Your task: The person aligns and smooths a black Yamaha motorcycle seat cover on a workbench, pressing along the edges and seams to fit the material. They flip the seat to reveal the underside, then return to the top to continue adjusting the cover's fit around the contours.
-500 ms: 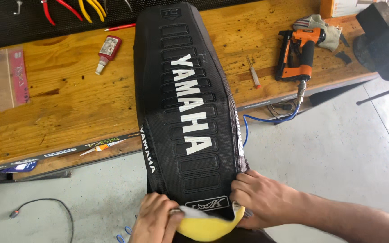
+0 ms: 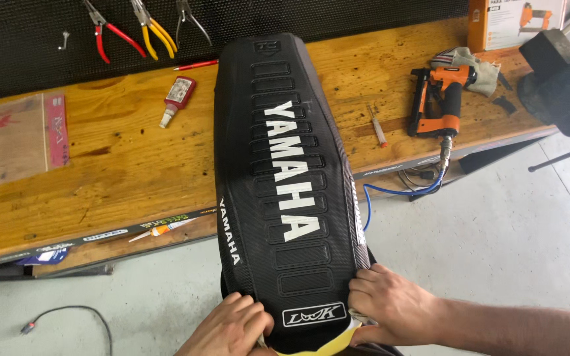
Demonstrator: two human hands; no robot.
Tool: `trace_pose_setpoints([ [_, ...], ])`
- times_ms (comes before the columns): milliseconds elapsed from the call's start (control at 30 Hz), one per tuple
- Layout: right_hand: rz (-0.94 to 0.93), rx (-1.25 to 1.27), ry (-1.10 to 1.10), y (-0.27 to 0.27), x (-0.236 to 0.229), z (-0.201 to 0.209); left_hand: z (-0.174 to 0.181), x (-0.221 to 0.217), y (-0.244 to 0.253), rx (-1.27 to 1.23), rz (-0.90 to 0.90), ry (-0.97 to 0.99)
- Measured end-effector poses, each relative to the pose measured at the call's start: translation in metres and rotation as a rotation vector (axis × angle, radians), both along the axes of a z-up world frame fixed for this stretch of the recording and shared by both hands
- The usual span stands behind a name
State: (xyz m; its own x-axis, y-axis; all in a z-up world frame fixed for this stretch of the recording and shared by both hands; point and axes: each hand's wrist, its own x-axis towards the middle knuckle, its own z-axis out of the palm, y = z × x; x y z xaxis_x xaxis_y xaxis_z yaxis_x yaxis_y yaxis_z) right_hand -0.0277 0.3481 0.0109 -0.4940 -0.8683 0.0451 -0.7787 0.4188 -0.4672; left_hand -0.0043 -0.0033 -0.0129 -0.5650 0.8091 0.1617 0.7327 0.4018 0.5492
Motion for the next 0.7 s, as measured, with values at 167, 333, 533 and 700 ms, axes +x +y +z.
trace_pose_setpoints([
  [167,0.018,-0.078,0.056,-0.002,0.003,-0.001,0.004,0.004,-0.007,-0.062,-0.056,-0.018],
  [333,0.160,-0.090,0.078,0.006,-0.003,-0.004,0.010,0.004,-0.003,0.054,-0.056,0.054],
  [533,0.165,-0.090,0.179,0.010,-0.001,-0.009,0.001,0.005,0.000,0.087,-0.083,0.198],
  [700,0.149,-0.231,0.222,0.010,0.001,-0.014,0.017,0.009,0.004,0.240,0.025,0.168],
])
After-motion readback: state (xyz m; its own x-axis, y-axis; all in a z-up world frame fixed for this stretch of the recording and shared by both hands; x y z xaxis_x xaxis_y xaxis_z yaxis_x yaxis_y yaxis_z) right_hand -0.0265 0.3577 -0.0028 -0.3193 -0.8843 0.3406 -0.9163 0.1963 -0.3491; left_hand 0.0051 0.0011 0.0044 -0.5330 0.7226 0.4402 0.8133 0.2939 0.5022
